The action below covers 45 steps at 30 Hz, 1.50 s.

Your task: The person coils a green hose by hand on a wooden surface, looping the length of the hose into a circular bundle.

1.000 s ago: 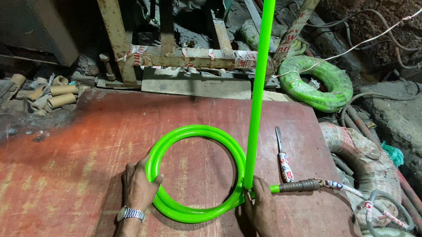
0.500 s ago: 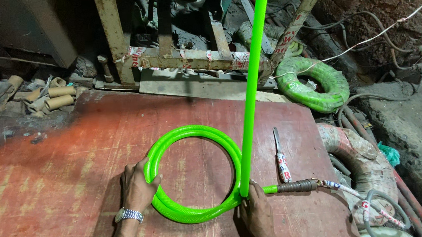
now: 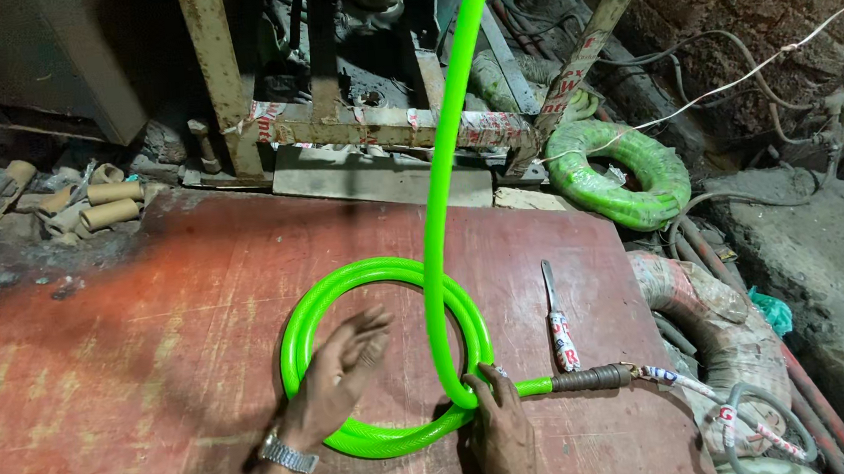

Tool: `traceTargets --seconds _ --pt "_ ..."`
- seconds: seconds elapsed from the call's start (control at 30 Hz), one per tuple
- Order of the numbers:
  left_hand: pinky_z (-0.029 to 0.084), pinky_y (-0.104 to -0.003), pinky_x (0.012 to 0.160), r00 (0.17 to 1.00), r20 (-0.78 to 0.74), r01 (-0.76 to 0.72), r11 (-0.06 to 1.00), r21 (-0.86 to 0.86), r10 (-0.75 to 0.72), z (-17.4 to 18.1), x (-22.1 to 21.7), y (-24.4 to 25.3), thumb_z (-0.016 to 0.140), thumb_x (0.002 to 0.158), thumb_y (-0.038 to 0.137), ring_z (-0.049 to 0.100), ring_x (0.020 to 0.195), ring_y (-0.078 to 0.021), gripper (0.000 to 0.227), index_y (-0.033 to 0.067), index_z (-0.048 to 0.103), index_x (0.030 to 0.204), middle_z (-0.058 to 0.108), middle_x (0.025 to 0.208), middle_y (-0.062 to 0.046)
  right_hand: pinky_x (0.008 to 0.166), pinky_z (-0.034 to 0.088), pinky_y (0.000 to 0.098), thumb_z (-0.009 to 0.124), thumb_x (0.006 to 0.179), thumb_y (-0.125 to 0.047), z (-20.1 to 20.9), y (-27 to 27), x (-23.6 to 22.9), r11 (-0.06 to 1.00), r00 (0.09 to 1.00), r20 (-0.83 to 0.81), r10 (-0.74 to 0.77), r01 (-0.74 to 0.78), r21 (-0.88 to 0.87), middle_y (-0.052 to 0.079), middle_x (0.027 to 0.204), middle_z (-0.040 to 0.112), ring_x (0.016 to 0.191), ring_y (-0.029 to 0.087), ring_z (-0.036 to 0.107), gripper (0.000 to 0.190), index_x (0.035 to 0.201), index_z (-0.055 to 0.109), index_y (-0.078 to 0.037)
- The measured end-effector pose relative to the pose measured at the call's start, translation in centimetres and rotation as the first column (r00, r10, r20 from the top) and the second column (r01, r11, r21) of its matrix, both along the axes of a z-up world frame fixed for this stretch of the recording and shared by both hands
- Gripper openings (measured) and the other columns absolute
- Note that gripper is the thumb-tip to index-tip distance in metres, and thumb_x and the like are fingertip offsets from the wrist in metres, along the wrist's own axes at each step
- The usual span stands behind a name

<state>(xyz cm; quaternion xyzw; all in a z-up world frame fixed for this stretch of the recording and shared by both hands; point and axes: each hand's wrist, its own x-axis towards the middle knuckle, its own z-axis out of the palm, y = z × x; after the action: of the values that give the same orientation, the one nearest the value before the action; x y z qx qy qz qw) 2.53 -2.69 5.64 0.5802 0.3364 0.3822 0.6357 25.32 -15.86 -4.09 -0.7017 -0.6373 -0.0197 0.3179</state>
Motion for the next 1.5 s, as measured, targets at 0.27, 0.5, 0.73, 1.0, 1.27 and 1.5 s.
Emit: traceTargets --seconds 0.27,0.5,0.73,1.0,1.27,1.5 --pt "0.059 -0.036 0.094 0.969 0.242 0.082 0.983 -0.167 -0.039 3.7 0.9 -1.7 0.066 0.086 0.033 0.066 0.111 -0.0201 0.073 0.0089 0.044 0.151 0.064 0.134 -0.010 0.091 0.053 0.0478 0.063 0.077 -0.004 -0.1 0.2 0.2 0.994 0.997 0.079 -0.021 0.030 -0.104 0.012 0.140 0.055 0.123 0.035 0.055 0.052 0.126 0.063 -0.021" --pt "0.058 -0.025 0.085 0.998 0.019 -0.056 0.993 -0.100 0.058 2.8 0.8 -1.5 0.071 0.087 0.031 0.075 0.095 -0.0156 0.044 0.0095 0.064 0.124 0.071 0.097 -0.005 0.095 0.052 0.0477 0.066 0.072 -0.003 0.4 0.0 0.1 0.994 0.999 0.036 -0.008 0.012 -0.109 0.013 0.141 0.054 0.125 0.035 0.053 0.055 0.124 0.063 -0.020" --pt "0.060 -0.024 0.080 0.984 -0.175 -0.006 1.000 0.026 0.010 3.6 -0.2 -1.4 0.062 0.091 0.035 0.080 0.089 -0.0128 0.042 0.0144 0.066 0.126 0.078 0.096 -0.005 0.107 0.046 0.0461 0.066 0.065 0.006 0.7 -0.6 1.0 0.993 0.993 -0.113 0.039 -0.051 -0.110 0.014 0.146 0.051 0.131 0.035 0.052 0.068 0.129 0.064 -0.018" --pt "0.068 -0.032 0.082 0.956 -0.228 0.141 0.970 -0.199 -0.186 3.9 -1.1 -2.4 0.064 0.090 0.026 0.077 0.095 -0.0140 0.031 0.0102 0.068 0.116 0.078 0.103 -0.005 0.097 0.047 0.0405 0.054 0.091 -0.009 -0.1 -1.6 1.5 0.975 0.943 -0.267 -0.198 0.217 0.043 0.011 0.108 0.067 0.105 0.029 0.061 0.031 0.119 0.068 -0.008" --pt "0.060 -0.031 0.094 0.941 -0.249 0.159 0.949 -0.272 -0.229 3.1 -2.3 -2.3 0.060 0.089 0.020 0.080 0.101 -0.0183 0.027 0.0060 0.066 0.112 0.087 0.104 -0.011 0.092 0.052 0.0362 0.073 0.086 -0.033 -0.4 -0.8 0.5 0.918 0.813 -0.426 -0.397 0.358 -0.172 0.012 0.112 0.066 0.106 0.024 0.064 0.045 0.127 0.068 -0.014" --pt "0.061 -0.032 0.088 0.947 -0.211 0.160 0.927 -0.338 -0.241 3.4 -2.6 -2.3 0.062 0.084 0.013 0.081 0.094 -0.0223 0.023 0.0009 0.067 0.103 0.087 0.096 -0.016 0.098 0.052 0.0328 0.080 0.078 -0.039 -0.3 -0.3 -0.1 0.859 0.711 -0.484 -0.510 0.395 -0.324 0.008 0.115 0.064 0.106 0.019 0.065 0.056 0.128 0.071 -0.016"
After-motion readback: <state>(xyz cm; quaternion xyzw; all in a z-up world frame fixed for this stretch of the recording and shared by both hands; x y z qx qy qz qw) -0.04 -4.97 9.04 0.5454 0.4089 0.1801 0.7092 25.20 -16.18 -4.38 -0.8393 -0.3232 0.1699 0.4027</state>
